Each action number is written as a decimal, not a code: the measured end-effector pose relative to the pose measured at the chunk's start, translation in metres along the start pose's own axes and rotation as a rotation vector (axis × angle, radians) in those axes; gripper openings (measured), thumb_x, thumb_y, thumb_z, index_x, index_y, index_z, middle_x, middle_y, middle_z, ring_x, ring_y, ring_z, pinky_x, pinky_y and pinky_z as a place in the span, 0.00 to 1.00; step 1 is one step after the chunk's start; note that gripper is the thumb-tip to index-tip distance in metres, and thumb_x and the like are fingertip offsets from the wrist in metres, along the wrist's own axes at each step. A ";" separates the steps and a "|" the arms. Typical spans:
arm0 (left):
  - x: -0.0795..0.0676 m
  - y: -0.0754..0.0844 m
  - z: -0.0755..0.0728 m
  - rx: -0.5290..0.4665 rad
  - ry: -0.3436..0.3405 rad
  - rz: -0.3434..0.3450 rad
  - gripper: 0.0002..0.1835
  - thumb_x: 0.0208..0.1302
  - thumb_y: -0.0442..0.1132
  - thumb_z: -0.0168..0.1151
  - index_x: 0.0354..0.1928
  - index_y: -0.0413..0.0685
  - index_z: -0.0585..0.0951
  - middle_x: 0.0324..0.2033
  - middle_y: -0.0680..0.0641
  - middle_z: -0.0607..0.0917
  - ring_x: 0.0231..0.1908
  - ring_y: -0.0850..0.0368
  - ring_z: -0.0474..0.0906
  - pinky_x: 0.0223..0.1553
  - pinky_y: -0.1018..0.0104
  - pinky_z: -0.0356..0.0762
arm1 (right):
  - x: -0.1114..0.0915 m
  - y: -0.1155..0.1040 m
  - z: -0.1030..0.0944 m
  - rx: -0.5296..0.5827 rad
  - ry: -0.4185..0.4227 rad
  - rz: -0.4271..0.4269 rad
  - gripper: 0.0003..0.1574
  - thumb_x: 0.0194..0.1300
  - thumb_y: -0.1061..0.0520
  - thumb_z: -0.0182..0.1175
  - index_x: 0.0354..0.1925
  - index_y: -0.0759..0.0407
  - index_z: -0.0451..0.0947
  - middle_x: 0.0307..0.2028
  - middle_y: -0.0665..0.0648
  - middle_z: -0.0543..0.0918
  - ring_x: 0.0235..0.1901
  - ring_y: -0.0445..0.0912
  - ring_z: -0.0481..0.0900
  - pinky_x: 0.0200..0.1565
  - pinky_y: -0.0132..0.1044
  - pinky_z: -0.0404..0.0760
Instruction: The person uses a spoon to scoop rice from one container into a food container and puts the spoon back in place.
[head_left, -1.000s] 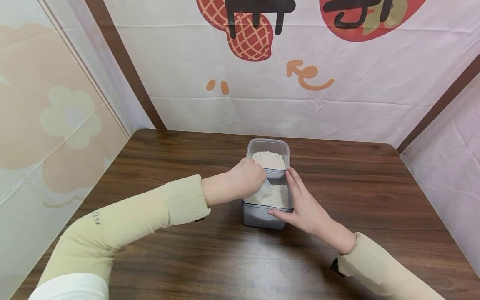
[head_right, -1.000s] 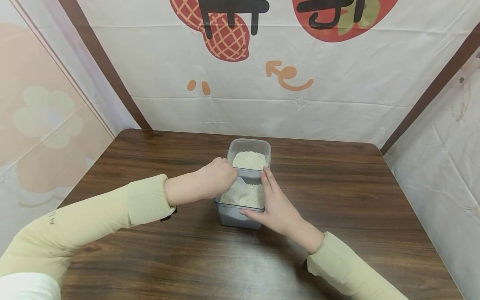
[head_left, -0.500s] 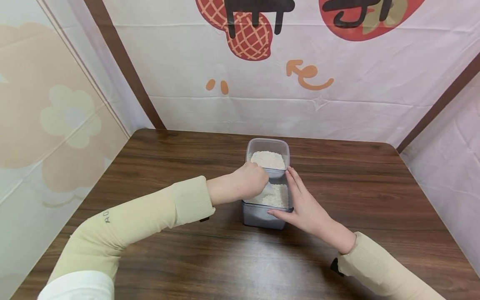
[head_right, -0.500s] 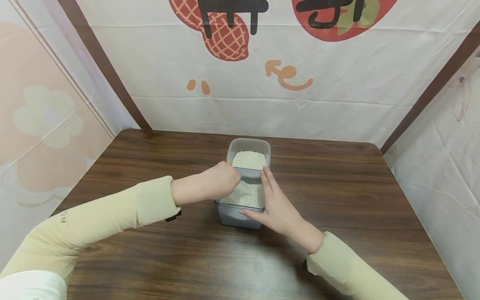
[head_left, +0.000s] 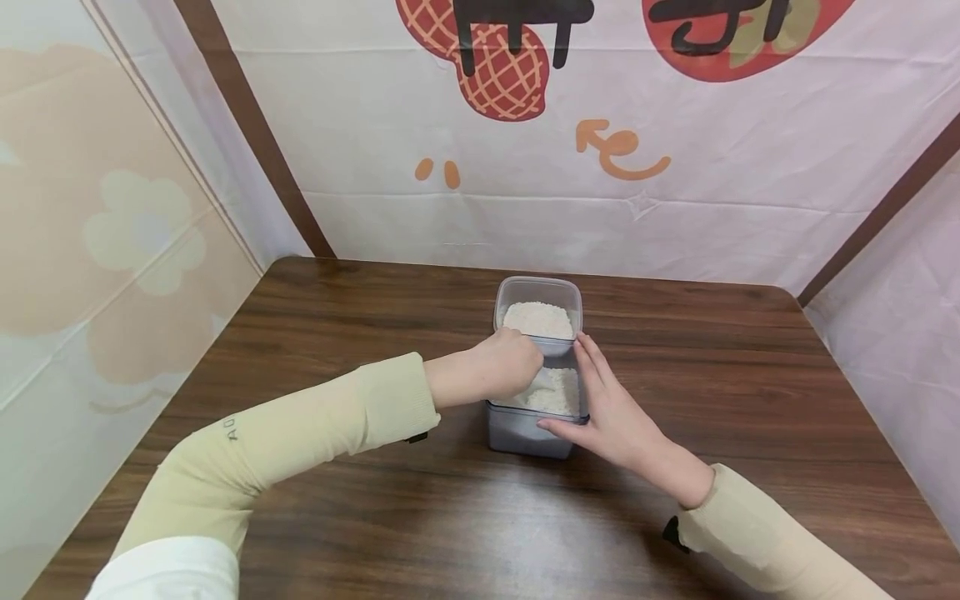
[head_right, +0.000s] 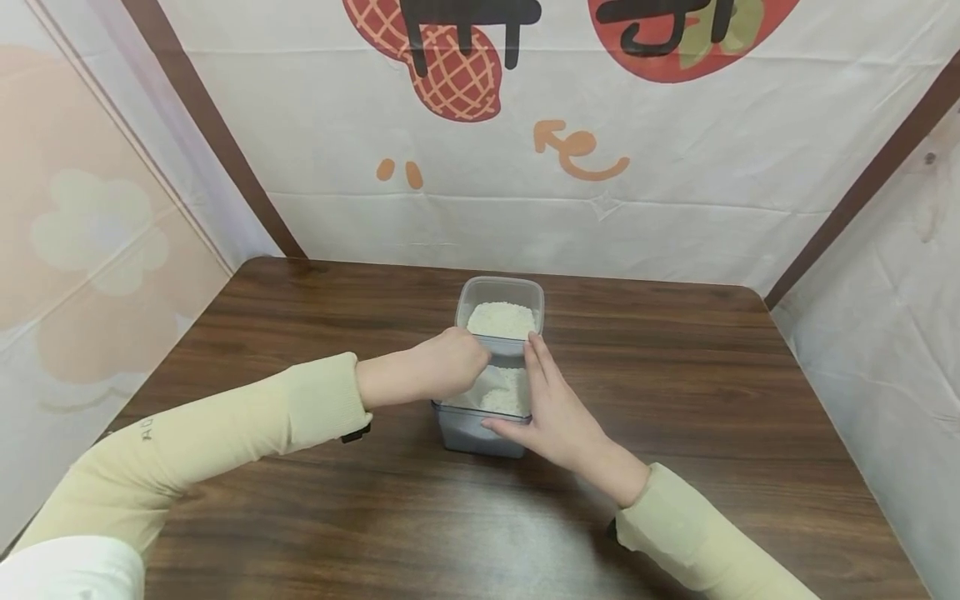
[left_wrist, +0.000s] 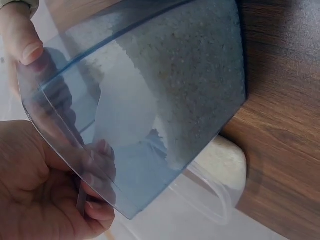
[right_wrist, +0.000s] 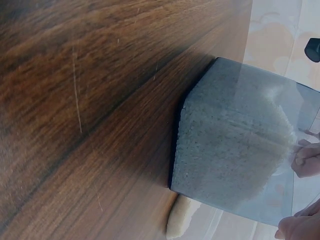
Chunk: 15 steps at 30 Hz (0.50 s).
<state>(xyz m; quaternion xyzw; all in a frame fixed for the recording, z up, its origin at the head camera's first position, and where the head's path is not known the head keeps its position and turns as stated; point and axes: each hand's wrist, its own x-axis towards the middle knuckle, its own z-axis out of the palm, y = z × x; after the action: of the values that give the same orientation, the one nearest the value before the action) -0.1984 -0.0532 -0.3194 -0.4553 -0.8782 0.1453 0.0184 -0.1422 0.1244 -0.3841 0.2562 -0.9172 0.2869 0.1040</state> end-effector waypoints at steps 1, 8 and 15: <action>0.001 -0.001 0.000 -0.013 -0.009 0.003 0.08 0.60 0.34 0.53 0.27 0.46 0.82 0.25 0.48 0.82 0.27 0.54 0.78 0.28 0.62 0.78 | 0.000 0.000 0.000 0.000 0.003 0.001 0.66 0.48 0.39 0.68 0.68 0.71 0.44 0.70 0.62 0.45 0.65 0.56 0.55 0.57 0.49 0.65; 0.001 -0.006 -0.003 -0.102 -0.058 0.057 0.08 0.60 0.32 0.52 0.29 0.42 0.81 0.26 0.47 0.81 0.29 0.55 0.77 0.33 0.60 0.77 | -0.001 0.001 0.000 0.006 -0.006 0.012 0.66 0.49 0.39 0.67 0.68 0.70 0.43 0.70 0.61 0.44 0.65 0.56 0.55 0.57 0.49 0.66; 0.002 -0.008 -0.005 -0.159 -0.109 0.041 0.09 0.60 0.31 0.51 0.28 0.41 0.80 0.25 0.47 0.80 0.29 0.55 0.76 0.35 0.60 0.77 | -0.001 0.002 0.001 0.001 -0.002 0.011 0.66 0.49 0.37 0.67 0.68 0.70 0.44 0.70 0.61 0.44 0.65 0.55 0.56 0.57 0.49 0.66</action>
<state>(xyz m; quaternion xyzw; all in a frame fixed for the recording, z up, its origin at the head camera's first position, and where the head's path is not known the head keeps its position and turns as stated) -0.2055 -0.0546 -0.3130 -0.4646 -0.8771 0.1002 -0.0688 -0.1425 0.1256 -0.3862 0.2515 -0.9186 0.2876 0.1013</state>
